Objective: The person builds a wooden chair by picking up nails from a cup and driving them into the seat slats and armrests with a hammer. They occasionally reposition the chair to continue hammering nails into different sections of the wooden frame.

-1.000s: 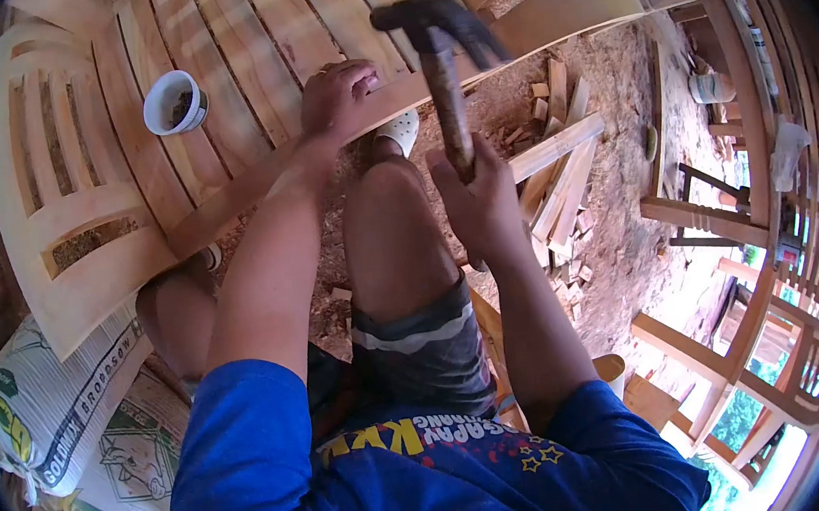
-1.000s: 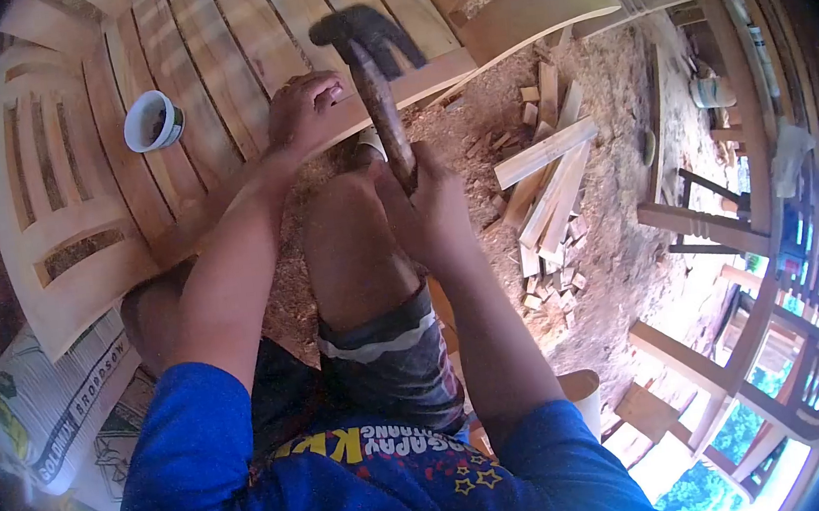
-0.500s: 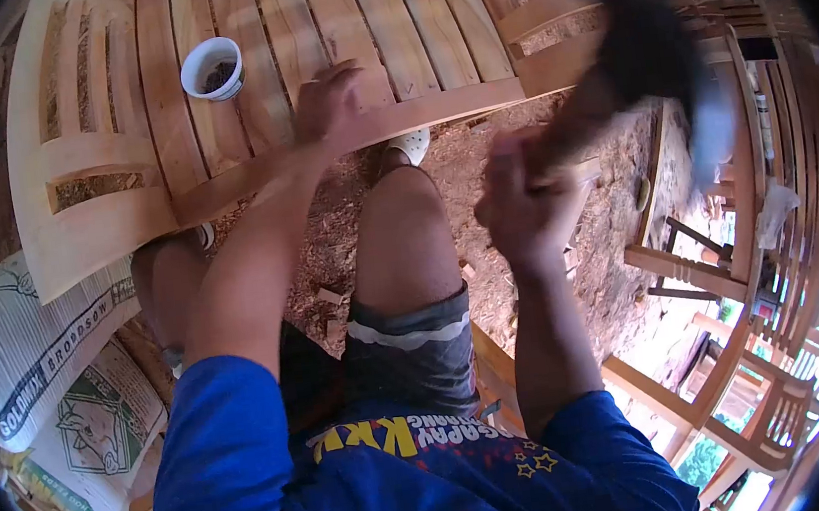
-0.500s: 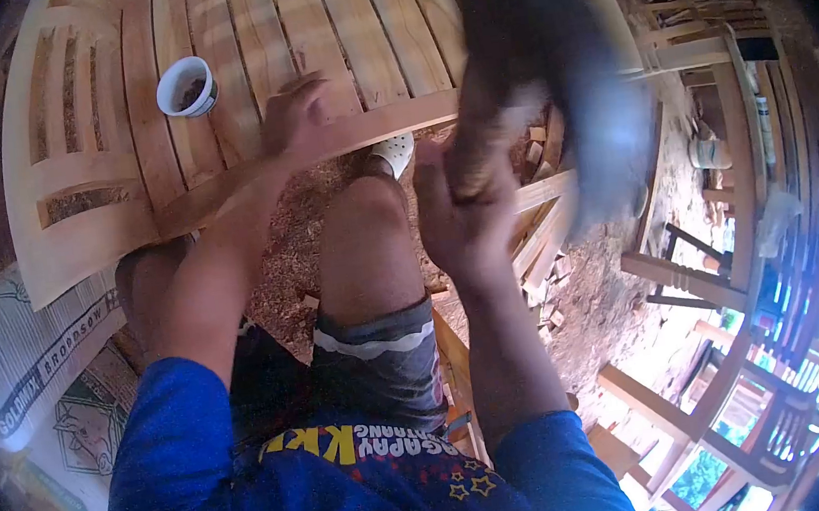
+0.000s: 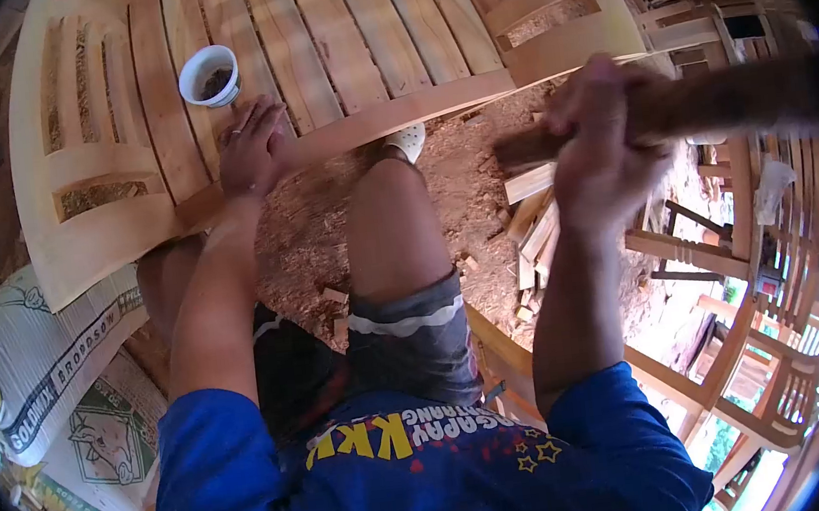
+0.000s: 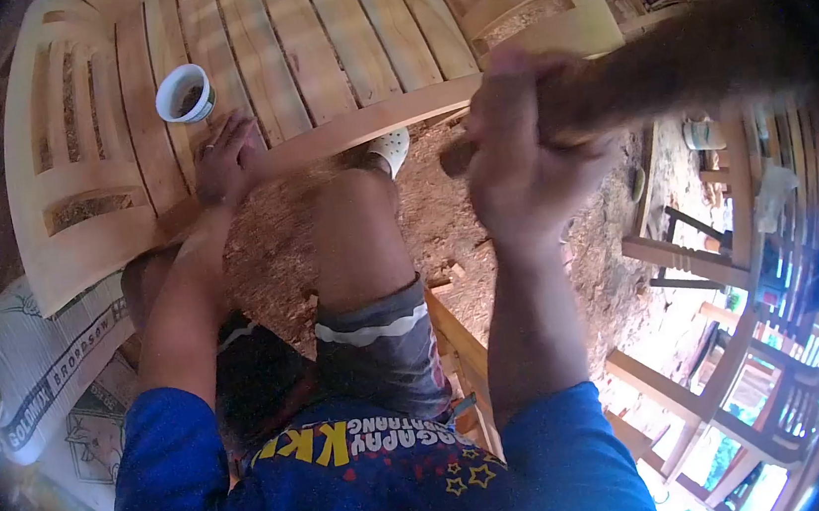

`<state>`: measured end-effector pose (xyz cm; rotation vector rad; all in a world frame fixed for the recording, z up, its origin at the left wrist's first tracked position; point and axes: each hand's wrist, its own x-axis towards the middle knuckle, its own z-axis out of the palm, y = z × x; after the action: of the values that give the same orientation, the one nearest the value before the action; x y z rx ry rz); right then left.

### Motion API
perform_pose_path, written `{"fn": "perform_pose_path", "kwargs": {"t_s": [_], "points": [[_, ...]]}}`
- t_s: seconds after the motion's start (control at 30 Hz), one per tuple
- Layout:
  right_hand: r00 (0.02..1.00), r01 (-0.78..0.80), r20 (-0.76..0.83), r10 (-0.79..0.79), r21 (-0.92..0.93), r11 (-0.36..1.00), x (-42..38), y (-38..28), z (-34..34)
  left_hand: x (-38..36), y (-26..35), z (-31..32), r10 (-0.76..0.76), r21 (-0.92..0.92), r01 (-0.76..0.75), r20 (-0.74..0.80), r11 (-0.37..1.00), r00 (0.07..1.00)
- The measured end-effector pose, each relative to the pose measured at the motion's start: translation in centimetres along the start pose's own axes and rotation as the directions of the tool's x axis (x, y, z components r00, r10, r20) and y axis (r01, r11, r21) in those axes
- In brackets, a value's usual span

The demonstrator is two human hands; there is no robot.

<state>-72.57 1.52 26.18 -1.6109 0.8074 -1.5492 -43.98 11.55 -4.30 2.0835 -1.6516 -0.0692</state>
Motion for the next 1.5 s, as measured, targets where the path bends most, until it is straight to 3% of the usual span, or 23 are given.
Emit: {"fn": "perform_pose_path", "kwargs": {"t_s": [0.07,0.1,0.13,0.17,0.23,0.33,0.4,0.43,0.47,0.5,0.57,0.6,0.67,0.7,0.73,0.8,0.9,1.0,1.1,1.2,1.23,1.33,1.5], "points": [[0.966,-0.254,0.021,0.256,-0.060,0.965,-4.1,4.0,-1.6,0.0,1.1,-0.8,-0.031,0.048,0.031,0.012,0.998,0.999],[0.934,-0.305,0.045,0.355,-0.420,0.855,-6.5,7.2,-2.5,0.1,1.2,-1.2,-0.046,0.078,0.045,0.015,0.996,0.999],[0.890,-0.265,0.069,0.450,-0.726,0.635,-8.8,10.4,-3.4,0.2,1.0,-1.3,-0.050,0.054,0.049,0.025,0.997,0.998],[0.727,-0.235,0.141,0.672,-0.868,0.437,-10.9,14.0,-5.1,-0.1,0.7,-1.2,-0.054,0.026,0.053,0.039,0.998,0.998],[0.742,-0.227,0.147,0.654,-0.863,0.452,-11.6,14.6,-5.2,0.9,0.2,-0.3,-0.026,-0.009,0.027,0.039,1.000,0.999],[0.717,-0.483,0.038,0.696,-0.693,0.535,-6.5,9.4,-3.0,-1.0,0.3,0.4,-0.002,0.011,0.002,0.043,1.000,0.999],[0.863,-0.440,-0.005,0.506,-0.502,0.745,-2.8,2.7,-1.2,-0.1,0.3,-0.1,0.011,0.071,-0.010,-0.018,0.997,1.000],[0.926,-0.337,0.009,0.378,-0.430,0.837,-1.9,1.9,-1.4,-0.1,0.4,-0.5,0.000,0.064,0.000,0.000,0.998,1.000],[0.992,-0.032,0.114,0.059,-0.227,0.973,-1.1,2.3,-2.1,-0.1,0.7,-0.8,-0.014,0.055,0.013,0.020,0.998,1.000],[0.984,-0.036,0.165,0.067,-0.183,0.983,-0.3,0.6,-2.1,0.1,0.8,-0.8,-0.029,0.047,0.028,0.031,0.999,0.999],[0.995,0.094,0.026,-0.093,-0.053,0.994,-2.0,3.4,-1.5,0.1,0.9,-0.8,-0.038,0.023,0.037,0.033,0.999,0.999],[0.995,-0.076,-0.070,0.069,-0.105,0.992,-5.6,8.3,-2.5,0.2,0.9,-0.9,-0.040,0.013,0.040,0.030,0.999,0.999],[0.913,-0.344,0.007,0.408,-0.524,0.779,-11.8,15.5,-5.0,0.3,0.8,-0.9,-0.061,0.007,0.061,0.047,0.998,0.997],[0.780,-0.279,0.094,0.619,-0.834,0.477,-12.6,15.4,-5.1,0.2,0.8,-0.9,-0.070,0.004,0.070,0.059,0.998,0.996],[0.754,-0.285,0.100,0.649,-0.840,0.461,-13.0,15.5,-5.3,-0.2,0.9,-0.9,-0.075,0.022,0.074,0.058,0.997,0.995],[0.716,-0.279,0.125,0.687,-0.851,0.445,-11.8,16.3,-4.7,0.2,1.0,-0.6,-0.088,0.056,0.086,0.028,0.995,0.996],[0.738,-0.498,0.027,0.674,-0.652,0.571,-6.5,8.0,-0.6,0.4,1.7,-1.3,-0.074,0.045,0.072,0.036,0.996,0.997],[0.894,-0.410,0.068,0.444,-0.282,0.868,-4.9,5.6,-0.3,0.1,0.9,-0.9,0.011,0.045,-0.009,-0.035,0.999,0.999],[0.953,-0.282,0.032,0.300,-0.258,0.924,-7.6,9.4,-1.3,0.0,0.4,-0.1,-0.017,0.039,0.018,-0.034,0.999,0.999],[0.855,-0.174,0.191,0.482,-0.770,0.614,-13.6,18.6,-5.7,0.0,0.8,-0.8,-0.020,0.055,0.021,-0.023,0.998,1.000],[0.688,-0.209,0.149,0.710,-0.897,0.390,-13.8,18.2,-5.6,-0.2,0.4,-0.5,-0.015,0.051,0.016,-0.014,0.999,1.000],[0.687,-0.473,-0.009,0.727,-0.765,0.437,-11.3,14.4,-3.3,-0.5,-0.1,0.4,-0.020,0.048,0.020,0.015,0.999,1.000],[0.847,-0.471,0.046,0.530,-0.397,0.788,-8.8,10.8,-2.2,0.3,0.7,-0.6,-0.052,0.073,0.047,0.058,0.996,0.997]]}}
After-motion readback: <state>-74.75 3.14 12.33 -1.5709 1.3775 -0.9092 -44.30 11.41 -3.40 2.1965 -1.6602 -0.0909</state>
